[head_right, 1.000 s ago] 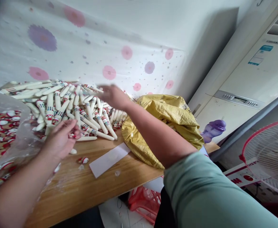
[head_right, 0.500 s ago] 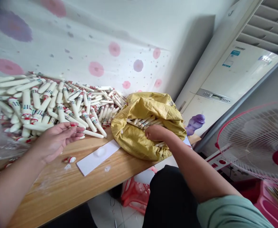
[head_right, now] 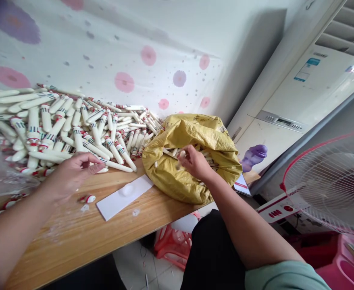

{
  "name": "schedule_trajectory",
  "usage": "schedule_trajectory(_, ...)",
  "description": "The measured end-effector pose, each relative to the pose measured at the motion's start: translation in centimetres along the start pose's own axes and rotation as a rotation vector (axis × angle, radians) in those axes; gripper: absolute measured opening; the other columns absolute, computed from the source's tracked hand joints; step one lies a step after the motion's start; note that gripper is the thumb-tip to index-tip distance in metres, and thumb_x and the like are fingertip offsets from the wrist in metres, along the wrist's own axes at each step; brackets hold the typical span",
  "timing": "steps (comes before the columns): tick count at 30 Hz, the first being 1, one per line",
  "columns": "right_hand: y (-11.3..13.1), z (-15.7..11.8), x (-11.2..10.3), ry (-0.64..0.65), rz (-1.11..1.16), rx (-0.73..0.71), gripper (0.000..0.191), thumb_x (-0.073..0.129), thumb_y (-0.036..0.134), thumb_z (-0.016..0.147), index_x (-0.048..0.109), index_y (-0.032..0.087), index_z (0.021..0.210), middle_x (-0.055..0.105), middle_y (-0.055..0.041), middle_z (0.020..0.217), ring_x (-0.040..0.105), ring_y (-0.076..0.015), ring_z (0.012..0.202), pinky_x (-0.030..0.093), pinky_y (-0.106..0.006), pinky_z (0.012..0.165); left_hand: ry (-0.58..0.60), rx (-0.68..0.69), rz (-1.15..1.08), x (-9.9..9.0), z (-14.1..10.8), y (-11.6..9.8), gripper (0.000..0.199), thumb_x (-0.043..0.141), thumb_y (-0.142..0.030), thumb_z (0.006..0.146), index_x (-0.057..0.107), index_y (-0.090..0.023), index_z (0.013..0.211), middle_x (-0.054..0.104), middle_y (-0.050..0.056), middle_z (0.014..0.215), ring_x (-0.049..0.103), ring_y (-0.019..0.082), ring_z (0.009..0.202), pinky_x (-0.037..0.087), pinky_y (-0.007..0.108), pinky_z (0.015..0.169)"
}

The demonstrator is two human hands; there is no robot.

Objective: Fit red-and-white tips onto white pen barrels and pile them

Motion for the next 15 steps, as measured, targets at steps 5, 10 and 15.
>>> schedule_trajectory(5,6.6,0.8,3.8,0.100,0.808,-0.124,0.030,0.050,0.049,0.091,0.035,0.024,0.100,0.067,-0.0053,0.093,0.067,-0.0154,0.071,0.056,-0.031,0.065,0.009,0.012,0.016,0.2,-0.1,0.0,0.022,0.071,-0.036,0.073,0.061,-0.017,0.075,0.057,-0.003,0.063,0.048,0.012,0.060,0.038,0.024,0.061)
schedule_trajectory(10,9.0,1.3,9.4,0.226,0.806,-0.146,0.028,0.057,0.042,0.088,0.044,0.021,0.099,0.064,-0.0055,0.090,0.065,-0.0156,0.075,0.057,-0.032,0.068,0.156,-0.090,-0.083,2.1,-0.2,1.9,0.030,0.074,-0.042,0.069,0.057,-0.019,0.077,0.063,-0.001,0.070,0.062,0.017,0.069,0.049,0.031,0.071)
schedule_trajectory(15,9.3,1.4,10.4,0.234,0.708,-0.159,0.018,0.060,0.029,0.085,0.049,0.019,0.096,0.064,-0.0043,0.088,0.064,-0.0130,0.070,0.054,-0.028,0.066,0.169,-0.098,-0.107,2.2,0.0,2.7,0.034,0.080,-0.040,0.061,0.061,-0.021,0.082,0.069,0.002,0.080,0.068,0.022,0.079,0.053,0.035,0.075)
Point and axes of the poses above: each hand's wrist, its own z-axis towards the middle knuckle, its own x-axis out of the palm, y = z × x, the point moved 10 cm from there along z, towards the middle knuckle
